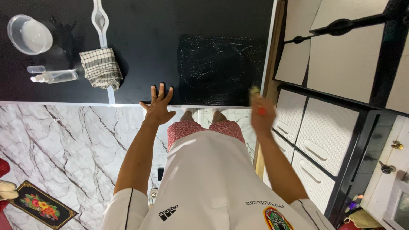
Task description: The person wipes a black tabletop with a checkered cloth, then uses a paintbrush to apply a dark liquid substance across the surface in broad strokes.
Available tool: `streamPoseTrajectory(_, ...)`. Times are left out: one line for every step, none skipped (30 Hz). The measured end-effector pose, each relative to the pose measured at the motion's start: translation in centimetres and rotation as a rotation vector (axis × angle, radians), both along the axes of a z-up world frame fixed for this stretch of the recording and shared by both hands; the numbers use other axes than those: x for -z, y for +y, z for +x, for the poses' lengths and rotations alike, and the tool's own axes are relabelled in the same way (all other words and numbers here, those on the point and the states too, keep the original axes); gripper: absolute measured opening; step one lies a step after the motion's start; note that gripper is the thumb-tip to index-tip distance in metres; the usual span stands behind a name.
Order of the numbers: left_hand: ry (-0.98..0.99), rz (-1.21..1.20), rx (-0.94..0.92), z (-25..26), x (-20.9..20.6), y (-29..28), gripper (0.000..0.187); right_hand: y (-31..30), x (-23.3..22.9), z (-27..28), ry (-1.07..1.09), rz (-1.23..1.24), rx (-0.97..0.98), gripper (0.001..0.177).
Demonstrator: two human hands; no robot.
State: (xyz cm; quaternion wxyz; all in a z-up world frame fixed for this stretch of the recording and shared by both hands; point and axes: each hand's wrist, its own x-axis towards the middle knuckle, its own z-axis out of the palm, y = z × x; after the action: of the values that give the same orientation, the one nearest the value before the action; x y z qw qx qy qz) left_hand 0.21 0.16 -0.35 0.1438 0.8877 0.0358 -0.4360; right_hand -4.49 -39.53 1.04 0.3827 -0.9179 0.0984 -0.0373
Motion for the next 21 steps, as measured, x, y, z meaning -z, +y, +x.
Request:
streamPoseTrajectory(0.007, 0.007, 0.003, 0.1, 0.0, -0.1, 0.101, 2.0, 0.5, 0.0, -0.002, 0.006, -0.060, 0.009)
streamPoseTrajectory(0.014, 0.013, 0.006, 0.2, 0.0, -0.1, 0.102, 4.2, 0.8, 0.2, -0.003, 0.012, -0.119, 0.010)
streamPoseTrajectory(0.023, 0.020, 0.007, 0.2, 0.1, -0.1, 0.102, 6.4, 1.0, 0.3, -0.003, 0.019, -0.182, 0.011)
streamPoseTrajectory(0.027, 0.027, 0.010, 0.2, 0.1, -0.2, 0.102, 8.7, 1.0, 0.5, 0.038, 0.218, -0.145, 0.014)
streamPoseTrajectory(0.032, 0.034, 0.012, 0.3, 0.2, -0.2, 0.102, 10.8, 0.8, 0.6, 0.081, 0.417, -0.109, 0.018)
streamPoseTrajectory(0.037, 0.041, 0.015, 0.3, 0.2, -0.2, 0.102, 12.3, 0.7, 0.8, 0.064, 0.450, -0.116, 0.016)
streamPoseTrajectory(0.037, 0.040, 0.016, 0.3, 0.1, -0.2, 0.102, 13.3, 0.7, 1.0, 0.046, 0.483, -0.121, 0.014)
streamPoseTrajectory(0.037, 0.040, 0.018, 0.3, 0.0, -0.2, 0.102, 13.7, 0.9, 1.3, 0.027, 0.515, -0.127, 0.012)
streamPoseTrajectory(0.036, 0.038, 0.020, 0.2, 0.0, -0.2, 0.102, 13.2, 1.3, 1.5, 0.002, 0.438, -0.111, 0.010)
streamPoseTrajectory(0.040, 0.034, 0.019, 0.2, -0.1, -0.2, 0.102, 11.8, 1.7, 1.8, -0.023, 0.360, -0.094, 0.008)
streamPoseTrajectory(0.041, 0.031, 0.019, 0.4, -0.2, -0.2, 0.102, 10.2, 2.2, 2.2, -0.050, 0.282, -0.076, 0.007)
streamPoseTrajectory(0.042, 0.028, 0.019, 0.5, -0.2, -0.2, 0.103, 7.7, 2.3, 2.6, -0.005, 0.157, -0.042, 0.010)
streamPoseTrajectory(0.045, 0.030, 0.019, 0.4, -0.3, -0.2, 0.103, 5.5, 2.3, 3.0, 0.040, 0.035, -0.011, 0.013)
streamPoseTrajectory(0.048, 0.032, 0.019, 0.3, -0.4, -0.3, 0.104, 4.2, 2.3, 3.5, 0.021, 0.032, 0.016, 0.013)
streamPoseTrajectory(0.048, 0.036, 0.013, 0.4, -0.4, -0.3, 0.105, 2.8, 2.2, 4.5, -0.001, 0.030, 0.038, 0.013)
streamPoseTrajectory(0.031, 0.033, 0.019, 1.0, -0.2, -0.1, 0.104, 1.5, 1.9, 5.5, -0.023, 0.028, 0.059, 0.012)
streamPoseTrajectory(0.029, 0.027, 0.027, 0.8, 0.0, -0.1, 0.104, 0.6, 1.4, 5.6, -0.029, 0.023, 0.081, 0.012)
streamPoseTrajectory(0.028, 0.022, 0.035, 0.4, 0.0, 0.0, 0.103, 0.3, 0.9, 5.4, -0.035, 0.017, 0.104, 0.012)
streamPoseTrajectory(0.029, 0.024, 0.033, 0.3, 0.0, -0.3, 0.103, 1.5, 1.3, 5.5, -0.044, -0.004, 0.025, 0.012)
streamPoseTrajectory(0.030, 0.026, 0.030, 0.1, -0.1, -0.5, 0.103, 4.2, 1.9, 5.5, -0.054, -0.026, -0.055, 0.013)
streamPoseTrajectory(0.029, 0.032, 0.027, 0.1, -0.2, -0.4, 0.103, 7.1, 2.2, 5.7, -0.065, -0.044, -0.135, 0.015)
